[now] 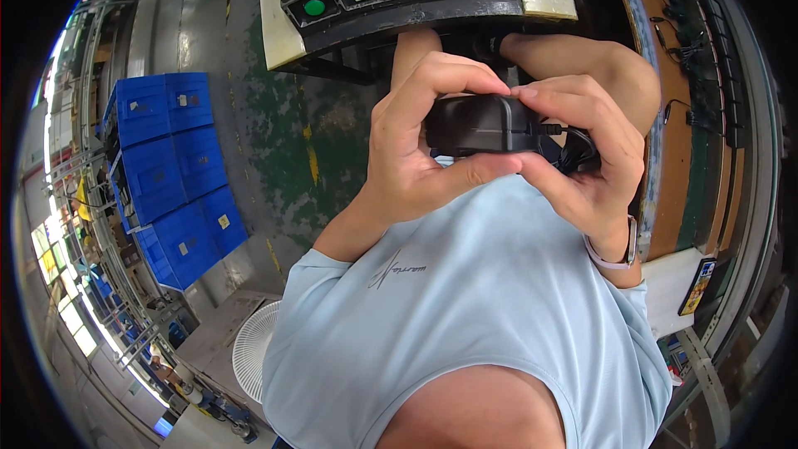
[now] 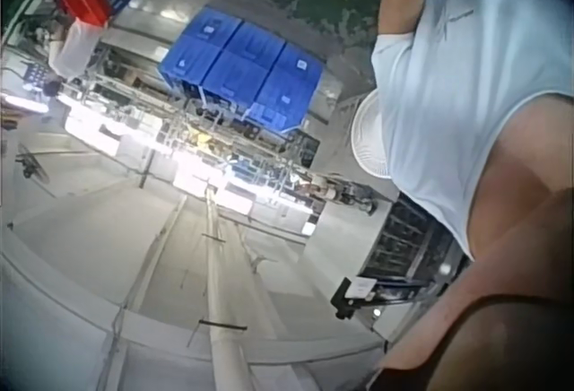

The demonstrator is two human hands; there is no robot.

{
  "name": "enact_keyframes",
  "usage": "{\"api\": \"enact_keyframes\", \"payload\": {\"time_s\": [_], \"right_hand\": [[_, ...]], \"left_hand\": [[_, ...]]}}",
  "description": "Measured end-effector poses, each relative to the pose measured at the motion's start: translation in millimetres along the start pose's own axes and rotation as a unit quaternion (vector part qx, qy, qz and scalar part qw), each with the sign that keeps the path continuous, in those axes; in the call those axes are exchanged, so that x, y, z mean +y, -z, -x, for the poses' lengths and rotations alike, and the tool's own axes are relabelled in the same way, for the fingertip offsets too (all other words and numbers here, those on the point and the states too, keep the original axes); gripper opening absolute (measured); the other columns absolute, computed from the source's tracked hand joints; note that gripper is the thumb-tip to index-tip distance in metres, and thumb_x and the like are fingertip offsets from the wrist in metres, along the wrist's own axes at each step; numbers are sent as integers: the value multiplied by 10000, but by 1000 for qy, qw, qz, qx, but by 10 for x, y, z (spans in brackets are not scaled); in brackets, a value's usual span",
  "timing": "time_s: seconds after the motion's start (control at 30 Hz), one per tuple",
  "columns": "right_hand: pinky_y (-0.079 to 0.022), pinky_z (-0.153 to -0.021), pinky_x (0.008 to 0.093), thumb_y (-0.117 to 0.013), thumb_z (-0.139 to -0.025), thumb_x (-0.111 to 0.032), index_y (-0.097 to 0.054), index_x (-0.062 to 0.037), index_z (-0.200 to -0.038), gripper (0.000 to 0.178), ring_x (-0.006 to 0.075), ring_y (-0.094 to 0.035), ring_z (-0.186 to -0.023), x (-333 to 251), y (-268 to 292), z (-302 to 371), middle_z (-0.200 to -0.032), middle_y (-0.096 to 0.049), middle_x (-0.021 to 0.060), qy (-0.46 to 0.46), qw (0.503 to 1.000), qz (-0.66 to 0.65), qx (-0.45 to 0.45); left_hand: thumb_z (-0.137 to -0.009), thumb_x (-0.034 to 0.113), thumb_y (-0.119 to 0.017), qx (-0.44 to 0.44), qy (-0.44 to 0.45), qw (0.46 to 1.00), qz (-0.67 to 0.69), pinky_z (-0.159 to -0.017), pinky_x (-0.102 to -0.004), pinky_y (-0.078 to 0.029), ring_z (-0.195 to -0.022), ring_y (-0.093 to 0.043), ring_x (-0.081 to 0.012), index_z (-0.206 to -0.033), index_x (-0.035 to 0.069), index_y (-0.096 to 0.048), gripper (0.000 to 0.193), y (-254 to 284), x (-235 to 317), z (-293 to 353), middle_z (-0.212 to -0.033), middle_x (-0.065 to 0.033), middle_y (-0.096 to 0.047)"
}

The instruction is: The person cleans small electronic components with a cleaning cloth, then uses a press machine to assemble them.

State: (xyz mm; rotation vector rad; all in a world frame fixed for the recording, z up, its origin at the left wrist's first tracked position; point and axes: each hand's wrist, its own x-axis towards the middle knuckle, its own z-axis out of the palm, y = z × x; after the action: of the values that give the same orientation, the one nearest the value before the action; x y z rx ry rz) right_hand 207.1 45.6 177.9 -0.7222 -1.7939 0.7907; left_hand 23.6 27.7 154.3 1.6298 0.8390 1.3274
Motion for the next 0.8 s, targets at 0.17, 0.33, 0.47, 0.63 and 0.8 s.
{"api": "enact_keyframes", "payload": {"time_s": [0.17,0.33,0.47,0.63,0.8], "right_hand": [[-485,-657,260,-738,-716,-13,-681,57,-930,232,200,-584,-732,47,36,22,-904,-668,147,3,999,-34,-11],[-485,-663,260,-723,-730,3,-682,62,-924,207,199,-579,-731,94,21,57,-909,-673,150,25,999,-45,-13],[-483,-665,259,-722,-737,1,-683,62,-915,193,193,-574,-725,79,32,69,-908,-675,148,12,998,-64,-13],[-482,-667,256,-723,-746,-4,-685,59,-904,175,187,-571,-721,44,44,54,-905,-675,146,-12,995,-94,-14],[-469,-654,248,-721,-755,-5,-688,56,-902,162,177,-557,-709,23,33,43,-883,-667,135,-23,993,-113,-9]], "left_hand": [[-666,104,-836,-5,-3,1000,16,-852,-335,-478,-947,-560,-227,-1139,27,-561,552,39,1,-8,-1116,-125,-556],[-654,116,-849,3,0,1000,26,-826,-305,-460,-908,-552,-195,-1104,50,-605,517,-24,15,-29,-1056,-90,-585],[-658,113,-847,-2,19,999,39,-814,-290,-450,-889,-541,-179,-1103,58,-614,505,-27,74,-22,-1033,-71,-574],[-666,95,-840,-14,39,997,66,-809,-279,-441,-880,-526,-169,-1115,63,-608,507,-17,91,-3,-1023,-56,-541],[-673,75,-834,-15,42,993,112,-809,-269,-435,-883,-518,-161,-1117,66,-602,502,-26,63,6,-1023,-51,-522]]}}
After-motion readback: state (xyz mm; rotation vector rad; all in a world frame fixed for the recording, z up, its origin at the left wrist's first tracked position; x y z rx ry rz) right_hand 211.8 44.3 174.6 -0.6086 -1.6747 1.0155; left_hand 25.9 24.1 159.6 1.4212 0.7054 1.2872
